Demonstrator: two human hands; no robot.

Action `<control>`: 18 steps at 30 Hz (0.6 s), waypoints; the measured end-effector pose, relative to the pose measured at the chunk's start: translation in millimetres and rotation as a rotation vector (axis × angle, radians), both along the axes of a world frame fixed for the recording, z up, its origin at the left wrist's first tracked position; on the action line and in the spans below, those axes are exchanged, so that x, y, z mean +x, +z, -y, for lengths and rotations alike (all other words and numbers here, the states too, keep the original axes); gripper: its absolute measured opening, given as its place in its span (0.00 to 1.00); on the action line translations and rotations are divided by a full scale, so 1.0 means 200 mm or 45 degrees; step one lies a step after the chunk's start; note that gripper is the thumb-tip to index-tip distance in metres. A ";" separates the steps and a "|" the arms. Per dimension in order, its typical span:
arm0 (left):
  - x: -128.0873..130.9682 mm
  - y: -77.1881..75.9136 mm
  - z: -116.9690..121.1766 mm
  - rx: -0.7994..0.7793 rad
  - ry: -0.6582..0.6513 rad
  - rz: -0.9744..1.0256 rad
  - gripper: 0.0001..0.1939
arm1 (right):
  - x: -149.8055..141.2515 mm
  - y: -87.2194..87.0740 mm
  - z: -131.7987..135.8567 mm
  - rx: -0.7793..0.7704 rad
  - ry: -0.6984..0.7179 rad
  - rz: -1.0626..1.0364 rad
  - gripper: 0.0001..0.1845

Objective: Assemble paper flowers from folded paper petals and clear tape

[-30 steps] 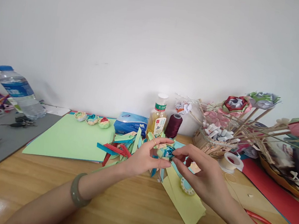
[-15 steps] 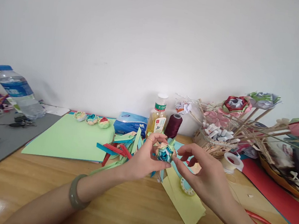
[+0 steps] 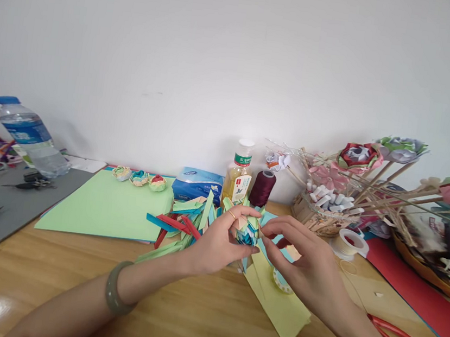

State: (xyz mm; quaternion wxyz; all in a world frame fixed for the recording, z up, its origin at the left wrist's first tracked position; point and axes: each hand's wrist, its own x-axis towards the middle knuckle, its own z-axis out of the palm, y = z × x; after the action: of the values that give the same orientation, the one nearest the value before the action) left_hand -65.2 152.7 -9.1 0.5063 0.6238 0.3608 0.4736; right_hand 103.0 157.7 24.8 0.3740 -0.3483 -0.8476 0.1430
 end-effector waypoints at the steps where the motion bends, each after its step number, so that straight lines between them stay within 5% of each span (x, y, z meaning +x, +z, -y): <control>1: 0.00 0.00 0.00 -0.044 -0.023 0.032 0.23 | 0.00 0.00 0.00 -0.015 -0.002 -0.012 0.06; 7: -0.02 0.03 -0.01 -0.243 -0.204 0.236 0.32 | 0.01 0.00 -0.02 0.060 0.021 -0.052 0.07; 18: -0.07 0.09 -0.03 -0.739 -0.396 0.238 0.18 | 0.08 -0.04 -0.04 0.632 0.107 0.239 0.09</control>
State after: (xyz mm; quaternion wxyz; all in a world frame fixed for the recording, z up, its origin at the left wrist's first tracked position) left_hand -78.6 159.3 8.7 0.7598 0.4552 0.3331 0.3233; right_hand 118.5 165.8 16.1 0.3615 -0.2222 -0.9014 -0.0865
